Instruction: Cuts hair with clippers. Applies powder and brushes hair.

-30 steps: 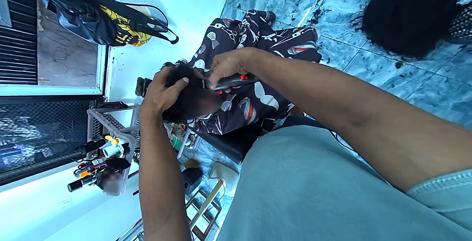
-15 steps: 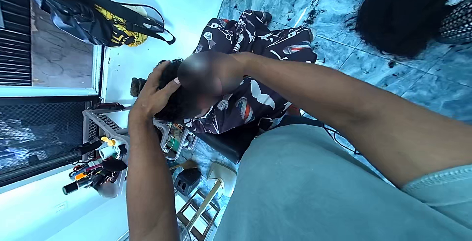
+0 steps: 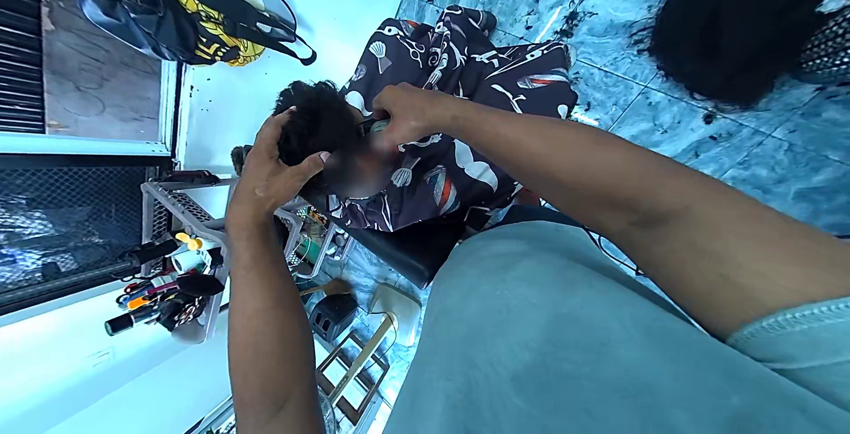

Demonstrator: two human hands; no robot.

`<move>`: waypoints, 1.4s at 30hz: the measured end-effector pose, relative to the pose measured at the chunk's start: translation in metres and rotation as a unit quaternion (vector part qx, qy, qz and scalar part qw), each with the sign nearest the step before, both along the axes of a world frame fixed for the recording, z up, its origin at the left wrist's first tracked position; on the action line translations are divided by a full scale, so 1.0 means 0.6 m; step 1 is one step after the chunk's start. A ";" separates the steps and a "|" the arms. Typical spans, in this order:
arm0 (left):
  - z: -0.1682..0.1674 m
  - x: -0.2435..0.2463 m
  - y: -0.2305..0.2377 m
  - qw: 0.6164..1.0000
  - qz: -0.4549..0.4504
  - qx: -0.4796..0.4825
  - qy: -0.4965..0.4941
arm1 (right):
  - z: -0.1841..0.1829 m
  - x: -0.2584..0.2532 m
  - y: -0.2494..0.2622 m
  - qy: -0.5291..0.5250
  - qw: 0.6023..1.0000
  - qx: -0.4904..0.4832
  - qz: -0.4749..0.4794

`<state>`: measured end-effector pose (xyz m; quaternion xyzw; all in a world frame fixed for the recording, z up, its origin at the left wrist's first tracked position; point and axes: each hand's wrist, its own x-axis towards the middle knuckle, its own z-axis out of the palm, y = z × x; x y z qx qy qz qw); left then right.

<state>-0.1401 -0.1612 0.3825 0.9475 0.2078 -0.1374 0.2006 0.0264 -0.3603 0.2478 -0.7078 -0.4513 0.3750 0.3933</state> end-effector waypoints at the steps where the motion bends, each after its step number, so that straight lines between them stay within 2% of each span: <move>1: -0.001 -0.001 0.001 1.000 0.003 -0.013 -0.009 | 0.006 -0.001 0.001 0.014 1.000 0.013 0.003; 5: -0.006 -0.006 0.007 0.999 0.004 -0.034 -0.024 | 0.010 -0.007 -0.003 0.080 0.995 0.055 -0.005; 9: -0.008 -0.008 0.009 0.999 0.003 -0.028 -0.032 | -0.008 -0.005 -0.005 0.014 0.997 -0.063 -0.032; 12: -0.010 -0.010 0.010 0.999 0.002 -0.026 -0.038 | -0.012 -0.001 0.000 0.011 0.998 -0.060 -0.031; 17: -0.010 -0.013 0.012 0.999 0.010 -0.033 -0.036 | 0.020 0.001 0.002 0.037 0.999 -0.032 -0.010; 19: -0.010 -0.014 0.013 0.999 0.010 -0.035 -0.036 | 0.033 -0.001 0.003 0.067 0.998 -0.015 -0.013; 24: -0.011 -0.018 0.013 0.998 0.005 -0.041 -0.044 | 0.051 -0.013 0.006 0.218 0.976 0.015 -0.004; 27: -0.012 -0.018 0.008 0.997 0.007 -0.049 -0.054 | 0.041 -0.008 -0.004 0.097 0.994 -0.049 -0.010; 29: -0.012 -0.018 0.007 0.998 0.007 -0.045 -0.053 | 0.029 -0.005 -0.004 0.052 0.996 -0.075 -0.018; 35: -0.010 -0.015 0.008 0.998 -0.001 -0.035 -0.047 | 0.044 -0.017 -0.003 0.140 0.990 0.002 -0.030; 39: -0.012 -0.015 0.007 0.998 0.000 -0.040 -0.050 | 0.061 -0.027 -0.010 0.075 0.996 -0.038 -0.039; 42: -0.012 -0.014 0.007 0.998 0.001 -0.041 -0.050 | 0.074 -0.038 -0.013 0.111 0.992 -0.010 -0.053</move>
